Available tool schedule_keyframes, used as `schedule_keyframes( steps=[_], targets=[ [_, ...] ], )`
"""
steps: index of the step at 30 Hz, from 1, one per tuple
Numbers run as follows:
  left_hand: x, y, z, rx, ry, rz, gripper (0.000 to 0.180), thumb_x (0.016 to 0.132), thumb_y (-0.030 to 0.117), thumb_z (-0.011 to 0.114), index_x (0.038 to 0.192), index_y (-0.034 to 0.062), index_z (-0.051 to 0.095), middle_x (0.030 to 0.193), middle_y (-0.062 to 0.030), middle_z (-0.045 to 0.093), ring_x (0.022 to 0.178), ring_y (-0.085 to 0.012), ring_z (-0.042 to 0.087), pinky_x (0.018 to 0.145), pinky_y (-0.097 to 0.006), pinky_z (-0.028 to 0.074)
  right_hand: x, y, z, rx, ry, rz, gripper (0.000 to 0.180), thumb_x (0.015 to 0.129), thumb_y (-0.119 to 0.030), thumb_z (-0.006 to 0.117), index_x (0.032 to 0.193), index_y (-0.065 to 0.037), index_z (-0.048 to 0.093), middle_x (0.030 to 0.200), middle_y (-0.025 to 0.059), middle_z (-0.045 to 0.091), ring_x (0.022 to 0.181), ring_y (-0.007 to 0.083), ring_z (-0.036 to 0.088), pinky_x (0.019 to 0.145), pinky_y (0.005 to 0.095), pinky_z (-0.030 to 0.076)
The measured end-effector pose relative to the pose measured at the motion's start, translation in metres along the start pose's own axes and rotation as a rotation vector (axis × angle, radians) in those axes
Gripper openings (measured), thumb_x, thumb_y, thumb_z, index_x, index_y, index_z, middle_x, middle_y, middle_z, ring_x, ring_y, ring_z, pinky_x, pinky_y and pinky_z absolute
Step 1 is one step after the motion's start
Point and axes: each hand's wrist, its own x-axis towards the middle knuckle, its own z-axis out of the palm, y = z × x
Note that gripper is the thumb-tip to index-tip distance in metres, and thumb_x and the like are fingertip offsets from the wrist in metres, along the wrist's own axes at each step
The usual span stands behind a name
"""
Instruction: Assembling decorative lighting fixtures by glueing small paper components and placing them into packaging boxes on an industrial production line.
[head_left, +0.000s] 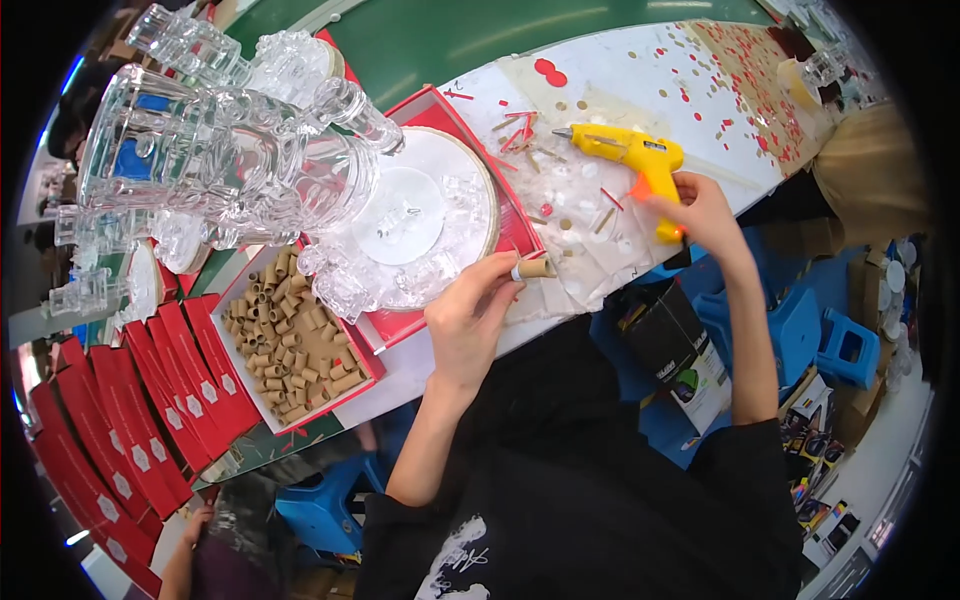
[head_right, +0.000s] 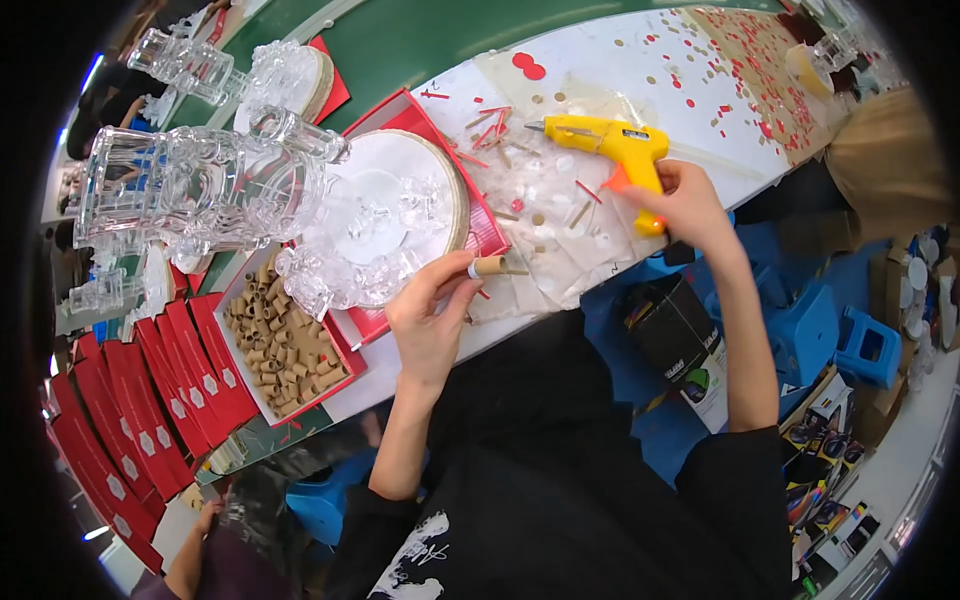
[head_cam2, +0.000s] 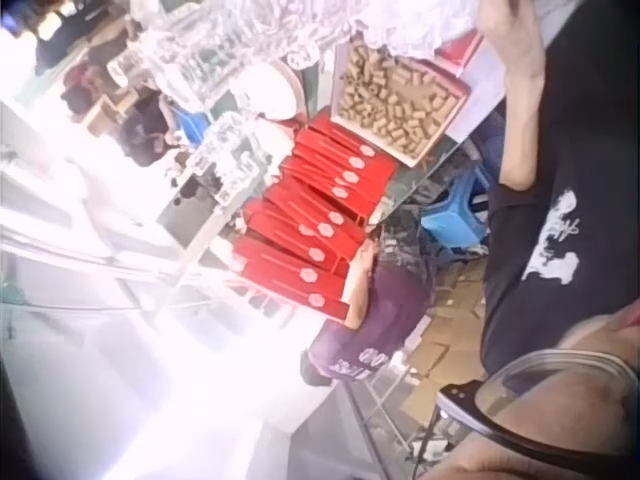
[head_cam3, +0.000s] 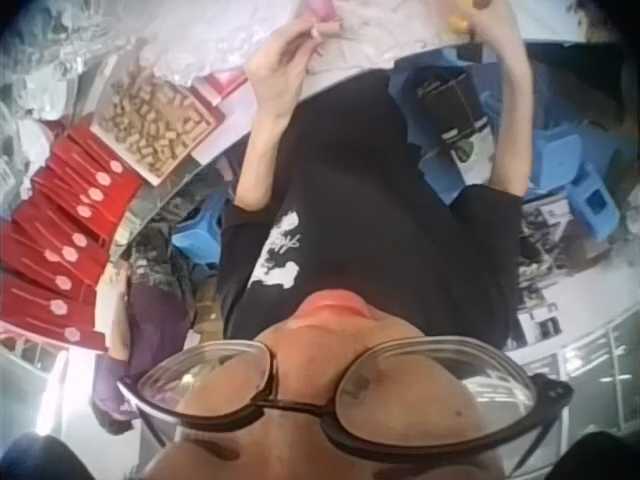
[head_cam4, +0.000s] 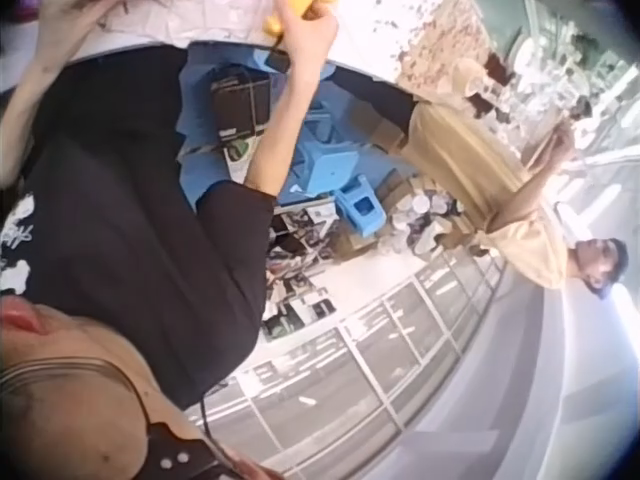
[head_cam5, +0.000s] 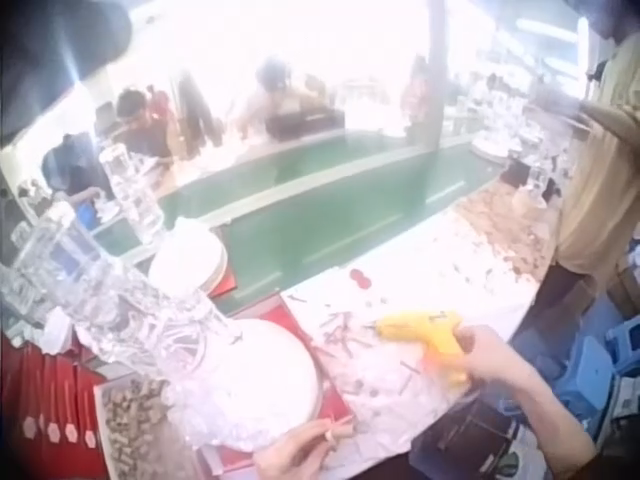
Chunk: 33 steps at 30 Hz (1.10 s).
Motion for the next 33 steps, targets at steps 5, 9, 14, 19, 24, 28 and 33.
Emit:
schedule_keyframes(
  steps=[5,9,14,19,24,28,33],
  targets=[
    [-0.001,0.001,-0.004,0.026,-0.029,-0.055,0.029,0.079,-0.013,0.063,0.107,-0.006,0.063,0.101,-0.0127,0.067,0.087,-0.0168,0.067,0.078,-0.027,0.056,-0.011,0.024,-0.013,0.431,-0.051,-0.018,0.047,0.083,-0.025,0.067,0.119,0.004,0.053,0.093,0.0065,0.062,0.077,0.0087,0.057,0.067,0.0233,0.047],
    [0.001,0.004,0.002,0.025,-0.002,-0.081,0.028,0.08,-0.009,0.065,0.107,-0.0031,0.063,0.092,-0.0123,0.068,0.082,-0.0173,0.068,0.072,-0.027,0.055,-0.066,0.003,0.01,0.575,0.107,-0.399,0.061,0.08,-0.024,0.068,0.129,0.003,0.041,0.093,0.0097,0.06,0.085,0.0194,0.06,0.079,0.0299,0.05],
    [0.002,0.001,0.004,0.017,0.011,-0.088,0.028,0.081,-0.007,0.065,0.108,-0.0008,0.062,0.088,-0.0125,0.07,0.08,-0.018,0.07,0.068,-0.027,0.055,-0.098,-0.011,0.017,0.735,-0.192,-0.249,0.061,0.077,-0.02,0.069,0.126,0.001,0.041,0.089,0.011,0.06,0.086,0.0242,0.062,0.081,0.0339,0.05],
    [0.002,0.004,0.001,-0.039,-0.061,-0.145,0.024,0.09,-0.006,0.054,0.114,-0.007,0.054,0.1,-0.0157,0.067,0.089,-0.0181,0.067,0.076,-0.027,0.055,-0.102,0.004,0.026,0.926,-0.403,-0.156,0.055,0.078,-0.021,0.068,0.122,-0.001,0.043,0.082,0.0086,0.059,0.078,0.0222,0.061,0.071,0.0327,0.051],
    [0.002,0.005,0.001,-0.032,-0.072,-0.151,0.023,0.091,-0.006,0.054,0.114,-0.0071,0.055,0.099,-0.0156,0.067,0.087,-0.0181,0.068,0.074,-0.027,0.055,-0.104,0.01,0.029,0.9,-0.411,-0.119,0.05,0.08,-0.021,0.066,0.121,-0.003,0.044,0.077,0.0066,0.058,0.071,0.0199,0.06,0.068,0.0315,0.051],
    [0.002,0.003,0.0,-0.009,-0.068,-0.128,0.023,0.091,-0.005,0.055,0.114,-0.007,0.055,0.098,-0.0156,0.068,0.086,-0.0181,0.068,0.074,-0.027,0.055,-0.102,0.004,0.031,0.868,-0.43,-0.119,0.041,0.08,-0.02,0.066,0.112,-0.002,0.048,0.074,0.0059,0.057,0.069,0.0183,0.059,0.066,0.0309,0.05],
    [0.002,0.005,0.001,-0.025,-0.045,-0.138,0.023,0.088,-0.006,0.058,0.111,-0.0054,0.058,0.094,-0.0147,0.068,0.084,-0.0187,0.069,0.072,-0.027,0.055,-0.099,-0.004,0.034,0.869,-0.413,-0.105,0.032,0.08,-0.019,0.066,0.102,-0.001,0.05,0.072,0.0062,0.056,0.067,0.0177,0.058,0.064,0.029,0.049]
  ],
)
